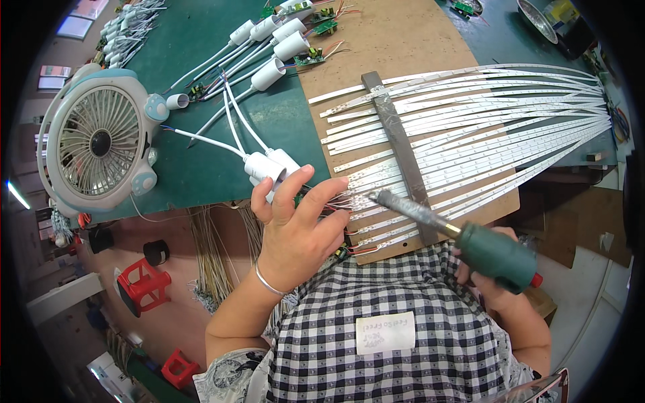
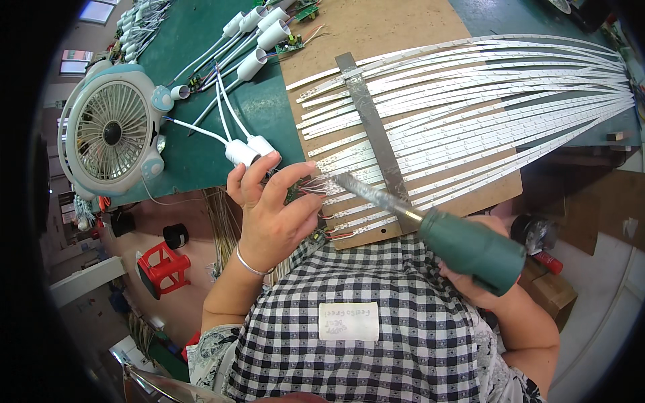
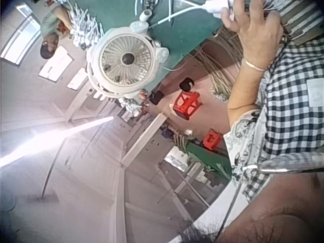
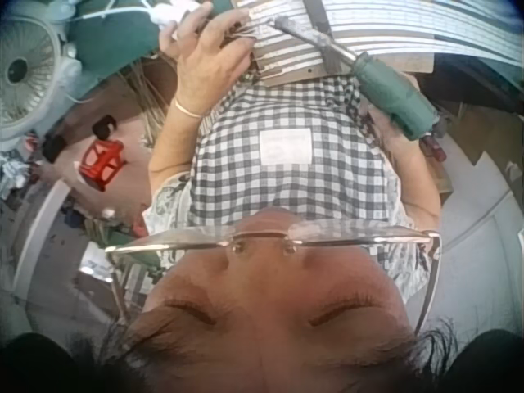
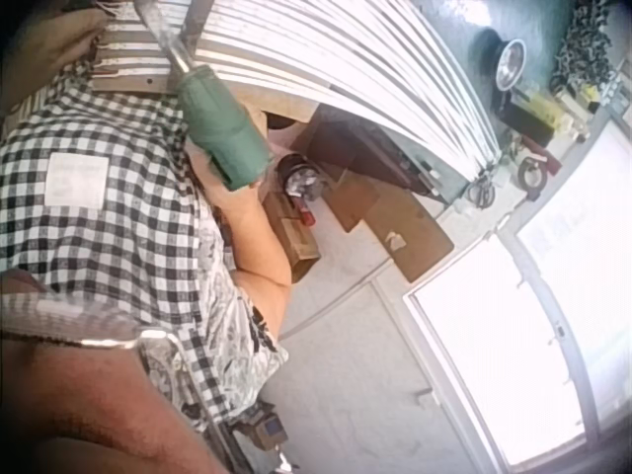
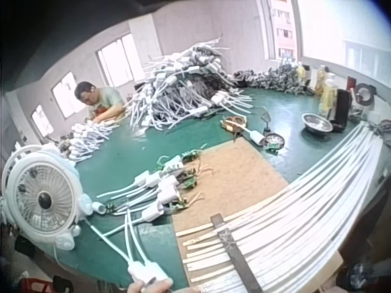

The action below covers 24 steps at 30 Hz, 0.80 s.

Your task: The person aligns wires from driver units onto LED strips and solders them in place using a soldering gun.

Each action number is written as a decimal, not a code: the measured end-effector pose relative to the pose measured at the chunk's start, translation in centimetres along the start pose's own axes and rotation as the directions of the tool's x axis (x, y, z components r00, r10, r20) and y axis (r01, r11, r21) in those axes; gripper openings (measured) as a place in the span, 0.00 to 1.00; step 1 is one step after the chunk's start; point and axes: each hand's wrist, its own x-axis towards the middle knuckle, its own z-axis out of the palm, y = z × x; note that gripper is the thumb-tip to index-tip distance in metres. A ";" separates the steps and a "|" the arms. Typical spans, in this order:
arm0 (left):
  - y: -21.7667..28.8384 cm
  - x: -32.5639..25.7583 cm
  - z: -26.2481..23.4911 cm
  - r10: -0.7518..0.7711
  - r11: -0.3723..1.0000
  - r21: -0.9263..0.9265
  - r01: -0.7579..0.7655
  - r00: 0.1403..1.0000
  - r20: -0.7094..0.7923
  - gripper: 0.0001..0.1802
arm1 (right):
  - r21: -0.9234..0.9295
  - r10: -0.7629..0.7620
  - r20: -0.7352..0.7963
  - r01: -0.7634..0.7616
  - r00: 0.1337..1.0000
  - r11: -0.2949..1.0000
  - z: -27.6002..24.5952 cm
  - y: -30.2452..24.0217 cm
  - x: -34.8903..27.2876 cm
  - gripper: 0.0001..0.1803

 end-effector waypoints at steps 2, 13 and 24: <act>0.1 0.2 0.0 0.006 1.000 -0.002 -0.006 1.000 0.014 0.07 | 0.366 0.051 -0.048 -0.030 0.998 0.930 1.4 -1.6 1.0 0.29; 0.3 0.2 0.0 -0.013 1.000 0.020 0.013 1.000 0.021 0.08 | 0.934 -0.017 0.025 -0.017 1.000 0.356 6.6 -3.4 8.4 0.38; 0.3 0.3 0.0 -0.023 1.000 0.012 0.022 1.000 0.019 0.07 | 0.890 0.066 0.148 -0.162 0.987 0.427 6.6 -3.2 7.7 0.40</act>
